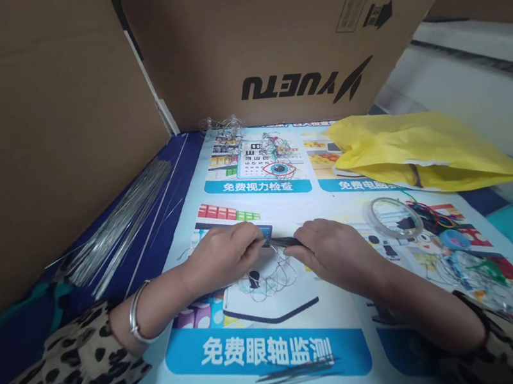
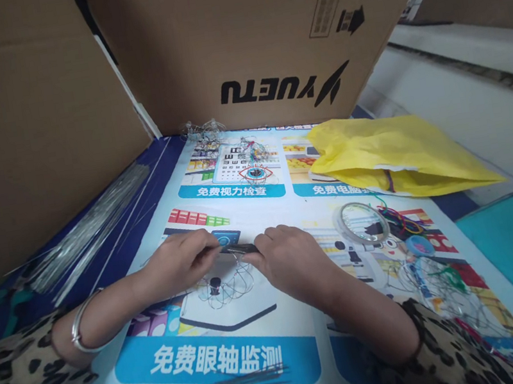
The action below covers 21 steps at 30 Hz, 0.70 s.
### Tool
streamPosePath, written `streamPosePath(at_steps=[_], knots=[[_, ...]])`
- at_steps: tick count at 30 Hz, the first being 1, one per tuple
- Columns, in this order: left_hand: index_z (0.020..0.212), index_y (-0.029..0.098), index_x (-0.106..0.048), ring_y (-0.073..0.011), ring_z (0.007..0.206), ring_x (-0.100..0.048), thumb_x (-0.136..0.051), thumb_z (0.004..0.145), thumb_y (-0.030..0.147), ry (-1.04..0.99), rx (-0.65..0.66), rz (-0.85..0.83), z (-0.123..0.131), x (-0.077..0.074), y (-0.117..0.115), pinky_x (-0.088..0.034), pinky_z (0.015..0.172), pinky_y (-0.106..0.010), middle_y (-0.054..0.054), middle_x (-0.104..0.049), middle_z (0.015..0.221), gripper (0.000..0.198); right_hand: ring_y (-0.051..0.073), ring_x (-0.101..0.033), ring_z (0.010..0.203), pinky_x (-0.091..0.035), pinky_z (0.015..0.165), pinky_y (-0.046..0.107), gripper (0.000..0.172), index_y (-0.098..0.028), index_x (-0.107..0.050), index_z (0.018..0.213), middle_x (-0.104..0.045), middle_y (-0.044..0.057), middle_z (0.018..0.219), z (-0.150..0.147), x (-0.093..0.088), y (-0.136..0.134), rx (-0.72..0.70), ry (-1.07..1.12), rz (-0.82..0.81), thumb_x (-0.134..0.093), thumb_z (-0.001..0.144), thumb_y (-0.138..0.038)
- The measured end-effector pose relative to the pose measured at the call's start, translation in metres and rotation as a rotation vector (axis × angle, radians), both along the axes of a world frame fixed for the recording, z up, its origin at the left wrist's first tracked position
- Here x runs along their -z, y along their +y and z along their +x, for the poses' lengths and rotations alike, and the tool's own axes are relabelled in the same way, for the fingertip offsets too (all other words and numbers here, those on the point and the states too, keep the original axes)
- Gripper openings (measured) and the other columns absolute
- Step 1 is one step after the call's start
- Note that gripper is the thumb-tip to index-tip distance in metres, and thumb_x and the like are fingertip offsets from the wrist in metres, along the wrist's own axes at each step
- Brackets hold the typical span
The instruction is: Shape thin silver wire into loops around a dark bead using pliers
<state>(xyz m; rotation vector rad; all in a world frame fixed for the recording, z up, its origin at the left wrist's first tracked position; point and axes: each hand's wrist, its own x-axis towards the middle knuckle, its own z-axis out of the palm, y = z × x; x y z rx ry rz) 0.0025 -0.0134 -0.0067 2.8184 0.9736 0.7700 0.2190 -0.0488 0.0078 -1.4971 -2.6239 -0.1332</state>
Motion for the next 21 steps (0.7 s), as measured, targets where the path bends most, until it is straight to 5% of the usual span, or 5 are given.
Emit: streamPosePath(at_steps=[21], knots=[[0.082,0.017,-0.047,-0.0138,0.058,-0.057,-0.035,0.088,0.021,0.104,0.007,-0.083,0.0025,-0.0041,-0.0032,-0.037,0.052,-0.024,-0.001,-0.060,0.069,0.015,0.018,-0.051,0.067,-0.028,0.059,0.029,0.034,-0.018,-0.055,0.074,-0.060,0.004,0.071,-0.0012,-0.0071,-0.0017,-0.125,-0.102,0.046,-0.038,0.090,-0.043]])
